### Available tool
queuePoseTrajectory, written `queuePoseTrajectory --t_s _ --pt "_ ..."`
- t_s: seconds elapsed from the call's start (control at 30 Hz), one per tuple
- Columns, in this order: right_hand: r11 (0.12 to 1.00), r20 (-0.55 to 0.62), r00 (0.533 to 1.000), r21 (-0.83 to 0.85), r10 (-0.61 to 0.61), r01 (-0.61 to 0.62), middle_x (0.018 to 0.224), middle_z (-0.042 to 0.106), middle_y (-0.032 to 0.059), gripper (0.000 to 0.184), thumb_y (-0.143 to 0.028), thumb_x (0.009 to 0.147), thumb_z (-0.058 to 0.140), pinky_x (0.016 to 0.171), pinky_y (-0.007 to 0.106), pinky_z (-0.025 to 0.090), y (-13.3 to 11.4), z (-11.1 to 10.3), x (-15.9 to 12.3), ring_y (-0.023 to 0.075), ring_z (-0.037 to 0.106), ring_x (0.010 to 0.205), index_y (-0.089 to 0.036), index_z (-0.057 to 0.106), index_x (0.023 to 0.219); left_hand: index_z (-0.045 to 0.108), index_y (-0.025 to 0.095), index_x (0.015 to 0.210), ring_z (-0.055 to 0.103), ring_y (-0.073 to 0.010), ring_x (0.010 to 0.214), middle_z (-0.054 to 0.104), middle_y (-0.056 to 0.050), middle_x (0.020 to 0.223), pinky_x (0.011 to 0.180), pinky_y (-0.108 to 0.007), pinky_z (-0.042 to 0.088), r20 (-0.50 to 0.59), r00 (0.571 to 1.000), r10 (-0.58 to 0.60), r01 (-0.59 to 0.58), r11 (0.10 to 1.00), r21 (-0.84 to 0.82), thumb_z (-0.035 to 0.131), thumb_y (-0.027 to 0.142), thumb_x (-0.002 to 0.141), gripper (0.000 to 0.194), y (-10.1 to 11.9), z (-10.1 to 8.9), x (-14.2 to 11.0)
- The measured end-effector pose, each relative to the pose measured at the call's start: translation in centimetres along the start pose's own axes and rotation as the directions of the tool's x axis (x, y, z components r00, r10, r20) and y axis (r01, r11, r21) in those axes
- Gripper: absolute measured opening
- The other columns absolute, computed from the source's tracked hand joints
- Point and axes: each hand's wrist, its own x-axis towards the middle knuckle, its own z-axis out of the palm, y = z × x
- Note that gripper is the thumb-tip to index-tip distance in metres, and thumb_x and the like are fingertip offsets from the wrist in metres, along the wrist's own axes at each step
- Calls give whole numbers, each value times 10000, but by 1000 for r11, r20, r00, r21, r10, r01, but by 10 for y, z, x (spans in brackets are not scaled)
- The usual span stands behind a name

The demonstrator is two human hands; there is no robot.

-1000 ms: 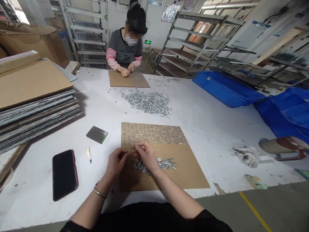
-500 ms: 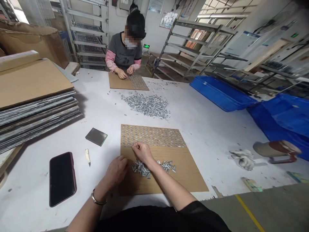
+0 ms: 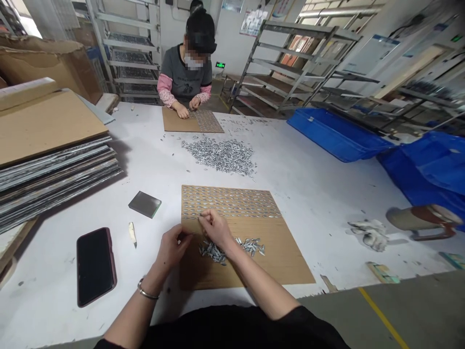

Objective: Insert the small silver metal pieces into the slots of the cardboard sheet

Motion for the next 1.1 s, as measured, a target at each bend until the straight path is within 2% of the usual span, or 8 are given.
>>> queuePoseTrajectory --t_s 0.1,0.17,0.3,0.47,0.57,0.7,0.93,1.1 --pt "972 234 971 214 45 -97 609 611 -27 254 -454 871 571 512 251 472 -9 -6 -27 137 578 499 -207 628 865 649 194 788 576 -143 664 654 5 717 631 -251 447 15 1000 19 -19 1000 -3 608 214 831 63 -2 6 0" --pt "949 289 956 279 61 -145 619 614 -28 271 -474 837 607 504 246 483 -10 -9 -37 136 589 517 -205 628 865 662 200 815 600 -151 698 670 0 743 658 -259 467 51 998 42 -43 999 17 605 203 849 67 -3 11 -1" --pt "963 150 984 237 94 -128 609 610 -24 244 -445 826 602 517 252 470 3 -17 -26 139 576 518 -201 615 821 683 212 942 638 -177 833 700 -39 919 764 -298 505 99 988 120 -132 984 122 562 196 912 125 -2 19 -2" --pt "985 -96 994 -169 -52 35 721 667 26 190 -302 878 545 700 270 451 22 -16 4 169 607 712 -194 637 752 703 218 944 600 -235 955 680 -65 960 878 -389 471 317 933 173 -292 878 380 602 210 924 103 -2 18 -3" --pt "946 -120 989 -321 -88 46 821 693 50 188 -265 911 536 772 268 426 27 -5 10 188 617 845 -195 660 787 703 246 1004 571 -245 1012 673 -63 1021 902 -406 437 436 891 124 -341 817 464 569 154 927 180 -4 15 -3" --pt "914 -132 991 -404 -30 -26 863 709 58 175 -245 931 547 777 260 402 28 2 13 188 621 856 -195 674 821 687 250 1043 544 -238 1015 653 -64 1042 876 -386 421 484 872 77 -354 782 513 484 65 919 302 -5 13 -2" --pt "898 -92 995 -441 -30 -14 866 713 68 173 -201 936 516 793 261 391 27 -2 18 188 623 871 -181 641 819 662 201 994 528 -250 959 641 -90 1012 834 -393 416 511 856 76 -407 708 577 450 91 940 244 -1 16 2" --pt "930 -136 990 -367 -30 -22 811 675 31 170 -197 874 563 749 264 405 25 -2 20 188 613 788 -166 595 1039 687 227 992 541 -249 974 650 -83 1034 824 -399 418 517 854 63 -406 703 584 487 85 900 262 0 16 5"
